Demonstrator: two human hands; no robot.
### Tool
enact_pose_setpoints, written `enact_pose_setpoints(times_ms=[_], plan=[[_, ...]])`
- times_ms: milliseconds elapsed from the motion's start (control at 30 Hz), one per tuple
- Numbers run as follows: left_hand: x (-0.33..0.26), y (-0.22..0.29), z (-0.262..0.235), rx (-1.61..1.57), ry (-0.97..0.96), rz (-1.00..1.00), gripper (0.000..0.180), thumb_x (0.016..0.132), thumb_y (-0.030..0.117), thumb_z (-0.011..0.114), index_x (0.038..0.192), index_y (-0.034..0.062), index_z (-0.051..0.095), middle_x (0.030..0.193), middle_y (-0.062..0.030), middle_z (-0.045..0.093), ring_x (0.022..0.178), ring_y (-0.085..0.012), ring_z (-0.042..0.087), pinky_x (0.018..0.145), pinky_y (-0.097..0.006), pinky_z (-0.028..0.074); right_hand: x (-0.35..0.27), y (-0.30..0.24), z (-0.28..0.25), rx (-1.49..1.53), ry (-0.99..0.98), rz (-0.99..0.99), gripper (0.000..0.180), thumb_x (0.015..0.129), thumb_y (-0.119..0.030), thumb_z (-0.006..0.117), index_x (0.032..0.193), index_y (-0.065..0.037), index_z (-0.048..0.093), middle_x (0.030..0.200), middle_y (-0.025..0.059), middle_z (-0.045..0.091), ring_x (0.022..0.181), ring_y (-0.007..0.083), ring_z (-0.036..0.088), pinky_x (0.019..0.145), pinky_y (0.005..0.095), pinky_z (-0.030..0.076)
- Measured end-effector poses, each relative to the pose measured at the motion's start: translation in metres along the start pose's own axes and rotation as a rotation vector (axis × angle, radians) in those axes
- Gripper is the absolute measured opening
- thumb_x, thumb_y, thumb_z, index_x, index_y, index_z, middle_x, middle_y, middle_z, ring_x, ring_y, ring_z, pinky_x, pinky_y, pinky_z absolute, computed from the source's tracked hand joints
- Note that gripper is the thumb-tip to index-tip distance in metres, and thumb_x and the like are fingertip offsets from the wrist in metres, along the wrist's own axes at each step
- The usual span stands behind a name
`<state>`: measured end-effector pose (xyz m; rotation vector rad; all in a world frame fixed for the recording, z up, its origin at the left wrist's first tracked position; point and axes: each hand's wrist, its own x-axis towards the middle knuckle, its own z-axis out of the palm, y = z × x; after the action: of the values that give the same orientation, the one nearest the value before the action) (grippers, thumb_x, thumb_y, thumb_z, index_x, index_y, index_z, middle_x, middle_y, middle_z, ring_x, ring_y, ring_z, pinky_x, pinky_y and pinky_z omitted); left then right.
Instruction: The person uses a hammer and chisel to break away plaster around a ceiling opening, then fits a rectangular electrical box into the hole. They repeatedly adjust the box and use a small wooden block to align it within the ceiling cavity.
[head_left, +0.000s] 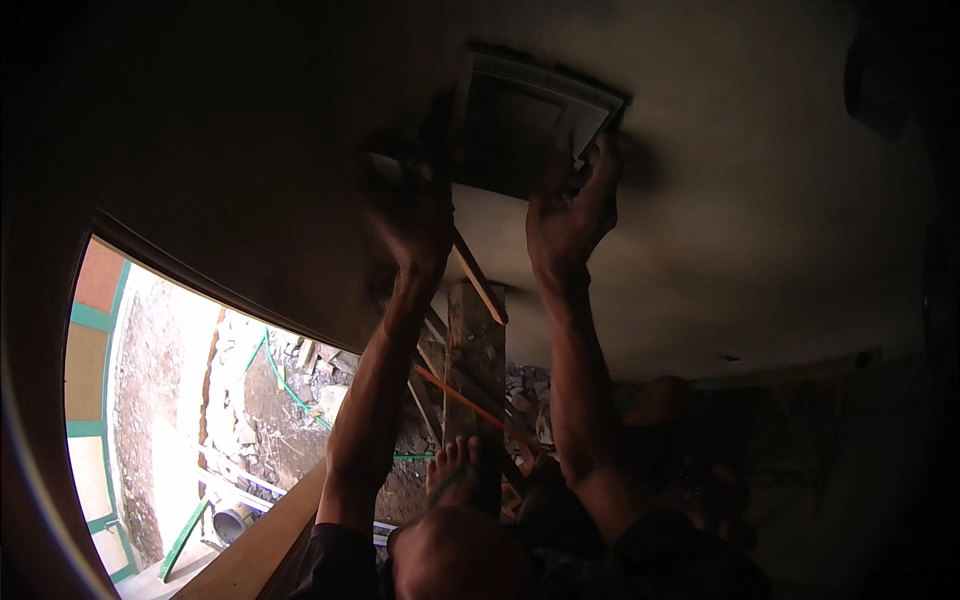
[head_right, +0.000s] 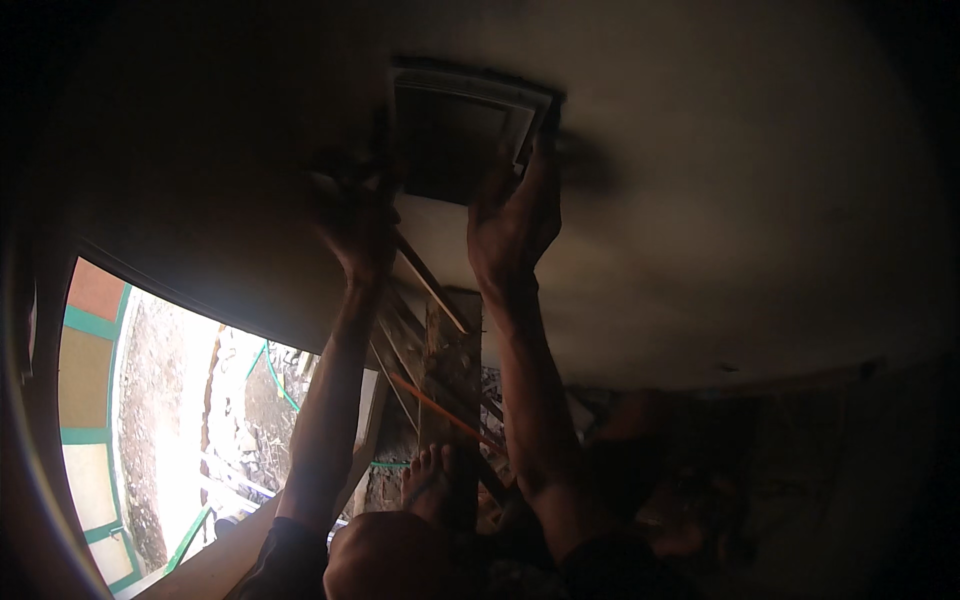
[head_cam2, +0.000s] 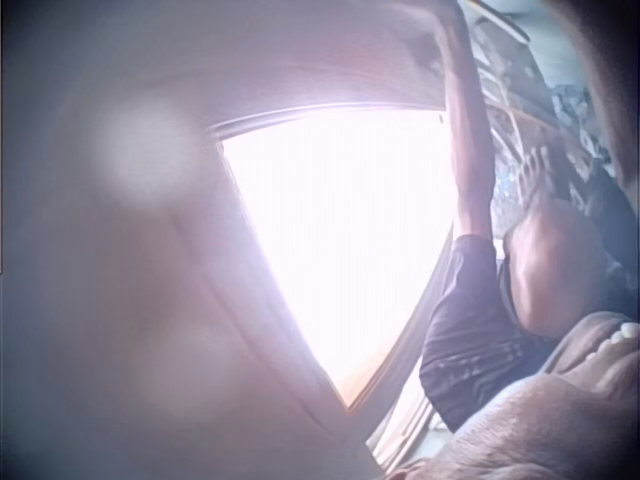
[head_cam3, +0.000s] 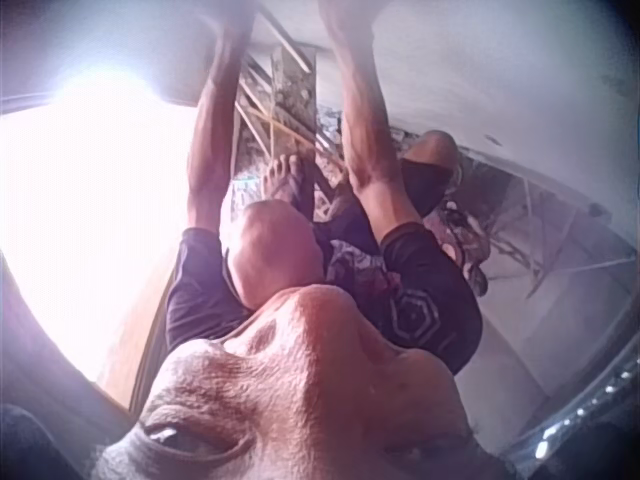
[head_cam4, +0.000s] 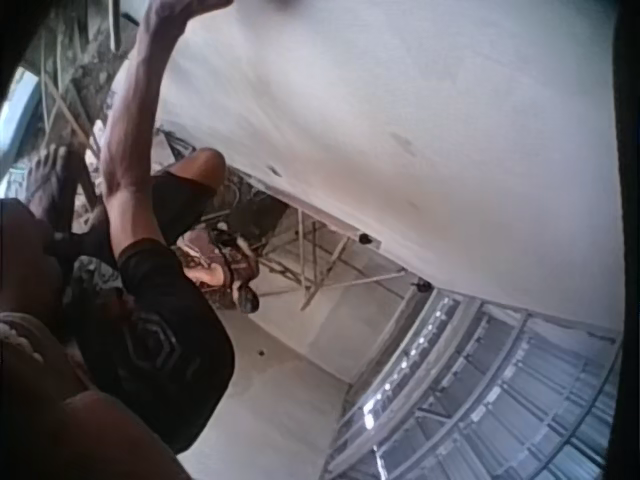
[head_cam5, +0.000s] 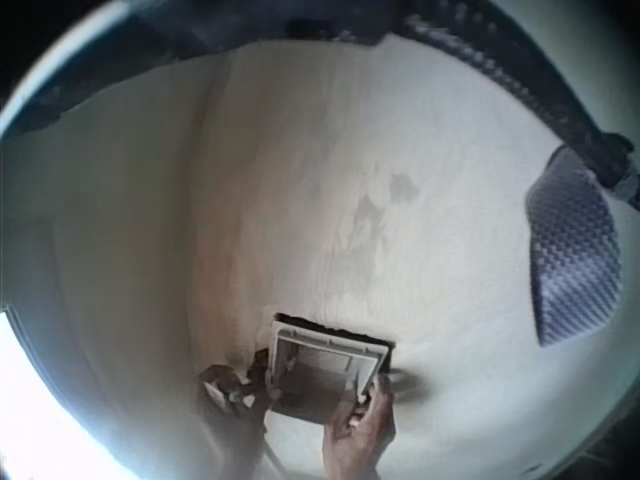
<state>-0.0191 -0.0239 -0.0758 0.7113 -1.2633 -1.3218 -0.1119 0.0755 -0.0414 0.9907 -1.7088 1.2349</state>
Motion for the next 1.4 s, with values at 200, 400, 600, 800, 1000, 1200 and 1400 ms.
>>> enact_pose_setpoints(times_ms=[200,400,600,800,1000,1200,1400], plan=[[0.014,-0.025,0.011,0.126,0.057,0.247,0.050,0.083,0.005,0.076,0.123,-0.0024,0.047,0.105,-0.0111,0.060,0.071,-0.0129,0.058,0.057,-0.027,0.047,-0.003,-0.004,-0.005,-0.223,-0.049,0.025,0.052,0.097,-0.001,0.059,0.147,0.000,0.043,0.106,0.0178,0.070,0.074,0.0199,0.070,0.061,0.0306,0.055],[0.013,-0.031,0.014,0.041,0.079,0.312,0.048,0.085,0.004,0.073,0.125,-0.0008,0.047,0.106,-0.0091,0.059,0.060,-0.0084,0.055,0.046,-0.023,0.045,0.002,-0.020,-0.023,-0.195,-0.123,0.073,0.046,0.094,0.003,0.057,0.140,-0.001,0.053,0.101,0.0203,0.073,0.089,0.0282,0.075,0.070,0.0333,0.059],[0.001,-0.018,0.016,-0.194,0.052,0.155,0.044,0.087,0.004,0.070,0.123,0.0007,0.047,0.100,-0.0073,0.059,0.060,-0.0085,0.056,0.047,-0.022,0.045,0.010,-0.007,-0.032,-0.164,-0.156,0.011,0.045,0.085,0.001,0.067,0.129,-0.002,0.061,0.083,0.0123,0.069,0.066,0.0235,0.070,0.057,0.0333,0.053],[-0.001,-0.014,0.018,-0.129,0.056,0.123,0.040,0.098,0.013,0.060,0.130,-0.0038,0.043,0.090,-0.0091,0.057,0.057,-0.0090,0.051,0.048,-0.025,0.043,0.028,-0.013,-0.037,-0.109,-0.103,0.143,0.035,0.080,0.002,0.075,0.113,-0.004,0.064,0.083,0.0097,0.071,0.073,0.0185,0.067,0.066,0.0308,0.051],[-0.001,-0.026,0.024,-0.146,0.101,0.137,0.045,0.097,0.013,0.061,0.133,-0.0036,0.040,0.095,-0.0120,0.056,0.056,-0.0097,0.051,0.047,-0.025,0.044,0.047,0.006,-0.040,-0.127,-0.092,-0.072,0.055,0.069,-0.001,0.086,0.116,-0.008,0.059,0.092,0.0043,0.053,0.082,0.0192,0.048,0.074,0.0357,0.043],[-0.006,-0.017,0.024,-0.285,0.139,-0.048,0.037,0.090,0.000,0.059,0.123,-0.0007,0.042,0.091,-0.0086,0.058,0.056,-0.0109,0.054,0.046,-0.025,0.047,0.044,0.004,-0.038,-0.151,-0.120,-0.124,0.065,0.072,-0.001,0.084,0.130,-0.012,0.058,0.101,0.0026,0.057,0.087,0.0187,0.049,0.078,0.0344,0.043],[-0.003,-0.025,0.025,-0.243,0.110,-0.038,0.036,0.087,-0.006,0.058,0.119,-0.0004,0.043,0.096,-0.0095,0.058,0.057,-0.0128,0.055,0.047,-0.027,0.048,0.043,0.017,-0.033,-0.205,-0.130,-0.247,0.062,0.074,0.001,0.079,0.131,-0.014,0.060,0.100,0.0021,0.058,0.092,0.0211,0.051,0.082,0.0354,0.043]])
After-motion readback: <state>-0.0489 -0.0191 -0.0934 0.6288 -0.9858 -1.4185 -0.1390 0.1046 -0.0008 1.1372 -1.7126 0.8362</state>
